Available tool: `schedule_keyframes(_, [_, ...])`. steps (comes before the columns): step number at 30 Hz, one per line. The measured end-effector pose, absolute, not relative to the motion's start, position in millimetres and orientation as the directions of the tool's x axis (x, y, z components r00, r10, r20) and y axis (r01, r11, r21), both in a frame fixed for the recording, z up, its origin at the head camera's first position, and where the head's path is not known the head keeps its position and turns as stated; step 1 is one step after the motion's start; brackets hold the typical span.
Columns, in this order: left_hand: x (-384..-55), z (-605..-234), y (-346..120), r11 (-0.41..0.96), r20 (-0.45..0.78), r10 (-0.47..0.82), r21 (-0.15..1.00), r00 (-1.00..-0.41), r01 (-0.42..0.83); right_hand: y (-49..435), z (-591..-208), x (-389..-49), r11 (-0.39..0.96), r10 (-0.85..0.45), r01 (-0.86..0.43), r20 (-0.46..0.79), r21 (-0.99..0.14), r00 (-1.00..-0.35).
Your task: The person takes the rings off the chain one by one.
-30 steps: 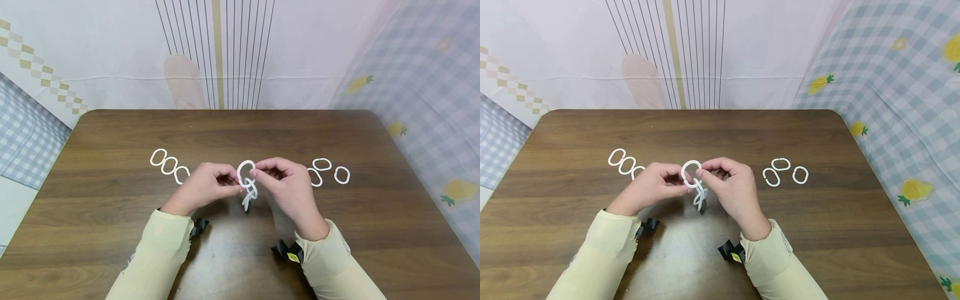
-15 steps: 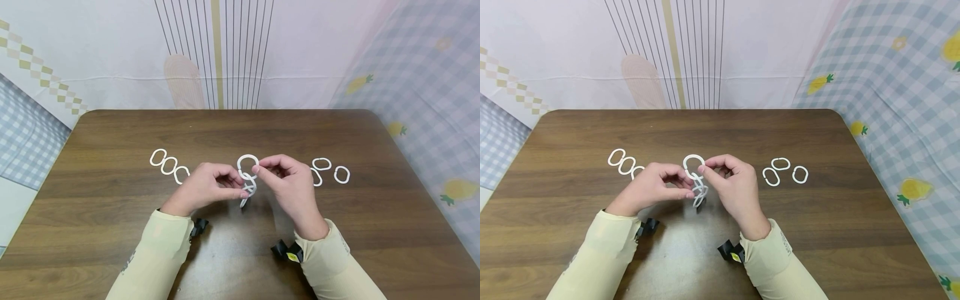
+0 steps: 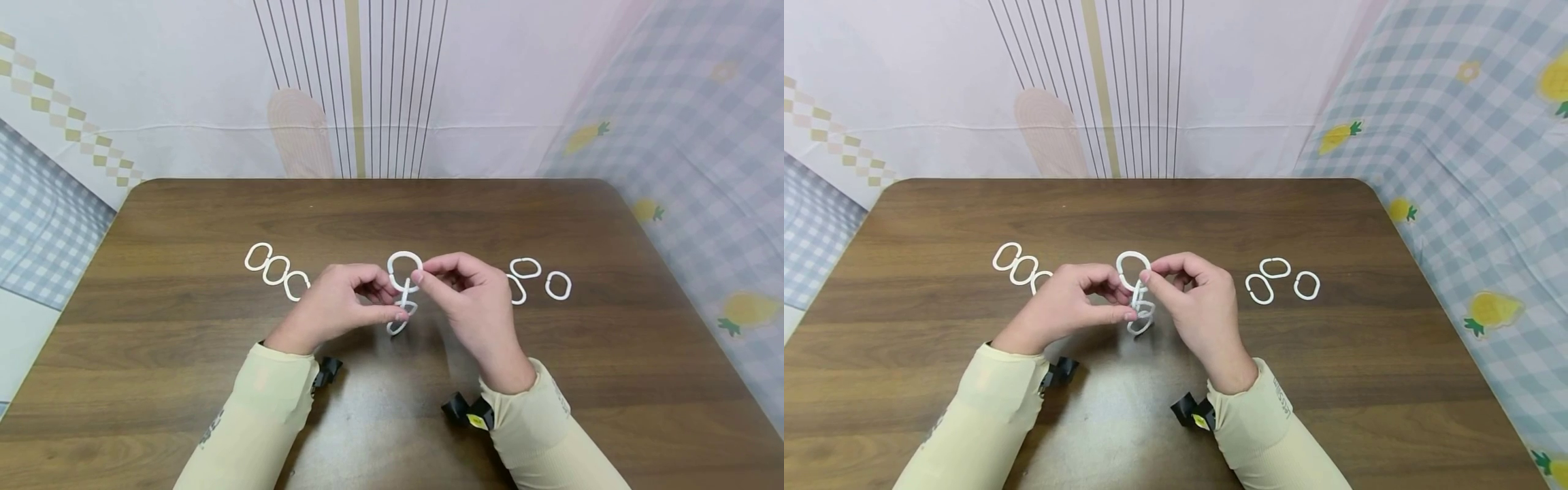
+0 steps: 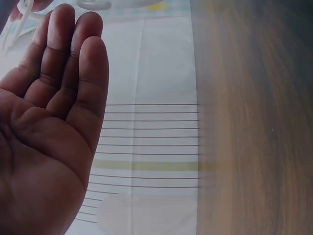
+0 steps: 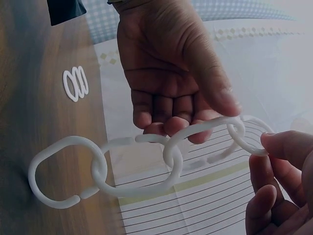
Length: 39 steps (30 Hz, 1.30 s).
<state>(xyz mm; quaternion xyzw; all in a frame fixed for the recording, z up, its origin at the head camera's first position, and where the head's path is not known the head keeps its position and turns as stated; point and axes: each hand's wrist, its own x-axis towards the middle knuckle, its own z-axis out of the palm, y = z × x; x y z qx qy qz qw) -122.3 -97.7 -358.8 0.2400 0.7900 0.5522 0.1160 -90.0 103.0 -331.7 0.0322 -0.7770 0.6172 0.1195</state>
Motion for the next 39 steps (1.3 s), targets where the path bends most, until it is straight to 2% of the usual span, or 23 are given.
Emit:
schedule_keyframes(19, [-123, -357, -100, 0.330, 0.168, 0.501, 0.870, -0.849, 0.366, 104, -333, -92, 0.244, 0.106, -0.199, 0.230, -0.949, -0.968])
schedule_keyframes(28, [-125, -357, -102, 0.334, 0.250, 0.485, 0.832, -0.838, 0.442, 108, -334, -95, 0.293, 0.116, -0.144, 0.185, -0.945, -0.976])
schedule_keyframes(39, [-126, -356, -108, 0.345, 0.260, 0.451, 0.832, -0.854, 0.435, 112, -339, -101, 0.299, 0.093, -0.068, 0.100, -0.952, -0.991])
